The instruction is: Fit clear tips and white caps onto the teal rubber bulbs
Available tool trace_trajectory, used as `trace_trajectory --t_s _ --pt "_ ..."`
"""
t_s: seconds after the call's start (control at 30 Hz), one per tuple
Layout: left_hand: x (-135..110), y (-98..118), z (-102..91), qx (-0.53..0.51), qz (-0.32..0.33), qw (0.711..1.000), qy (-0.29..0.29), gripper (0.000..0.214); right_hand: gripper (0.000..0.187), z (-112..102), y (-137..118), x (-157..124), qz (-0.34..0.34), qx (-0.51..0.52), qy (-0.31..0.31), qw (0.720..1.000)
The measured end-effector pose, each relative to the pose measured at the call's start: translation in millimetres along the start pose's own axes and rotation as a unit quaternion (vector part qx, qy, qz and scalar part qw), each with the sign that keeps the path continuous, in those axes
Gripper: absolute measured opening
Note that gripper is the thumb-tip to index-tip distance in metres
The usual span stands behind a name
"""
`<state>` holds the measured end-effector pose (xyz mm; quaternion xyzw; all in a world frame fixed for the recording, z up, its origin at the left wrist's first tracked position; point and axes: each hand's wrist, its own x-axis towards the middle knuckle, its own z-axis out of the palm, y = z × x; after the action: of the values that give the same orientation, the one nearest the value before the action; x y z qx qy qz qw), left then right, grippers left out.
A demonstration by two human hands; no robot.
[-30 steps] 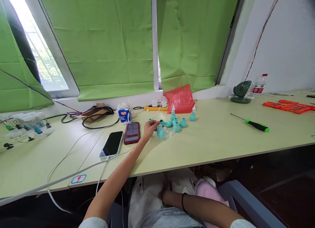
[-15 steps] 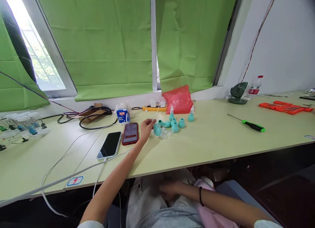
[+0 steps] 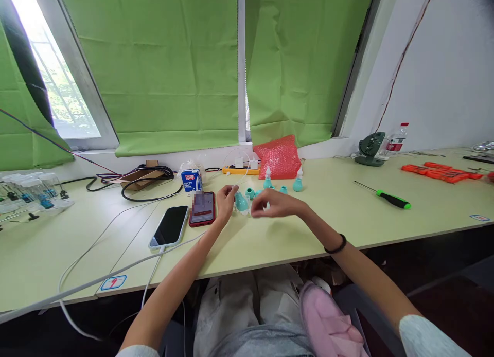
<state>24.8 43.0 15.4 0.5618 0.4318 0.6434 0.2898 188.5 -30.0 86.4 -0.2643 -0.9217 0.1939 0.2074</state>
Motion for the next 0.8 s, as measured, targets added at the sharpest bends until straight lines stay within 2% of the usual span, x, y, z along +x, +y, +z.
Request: trace_trajectory --t_s 0.07,0.13,0.17,0.27,0.37,0.5,0.6,0.8 --pt "0 -1 -0.4 0.009 0.002 1.000 0.007 0.025 0.015 10 29 13 0.064 -0.083 0.153 0.983" --pt "-1 -2 0.2 0.017 0.004 1.000 0.008 0.024 0.012 25 55 23 0.084 -0.174 0.210 0.959" --pt "-1 -3 0.7 0.020 0.006 1.000 0.008 0.023 0.013 33 65 25 0.095 -0.183 0.224 0.953" --pt "-3 -4 1.7 0.023 0.011 1.000 0.001 0.023 0.016 48 86 26 0.114 -0.189 0.238 0.946" --pt "-2 -6 1.5 0.019 0.017 1.000 -0.007 0.023 0.016 53 92 22 0.113 -0.181 0.243 0.946" --pt "-3 -4 1.4 0.002 0.028 0.999 -0.029 0.023 0.013 56 90 22 0.105 -0.144 0.268 0.947" --pt "-4 -1 2.4 -0.024 0.036 0.998 -0.050 0.025 0.019 60 85 24 0.106 -0.109 0.297 0.943" --pt "-5 6 2.6 -0.099 0.011 0.993 -0.067 0.028 0.034 62 78 23 0.082 0.051 0.333 0.938"
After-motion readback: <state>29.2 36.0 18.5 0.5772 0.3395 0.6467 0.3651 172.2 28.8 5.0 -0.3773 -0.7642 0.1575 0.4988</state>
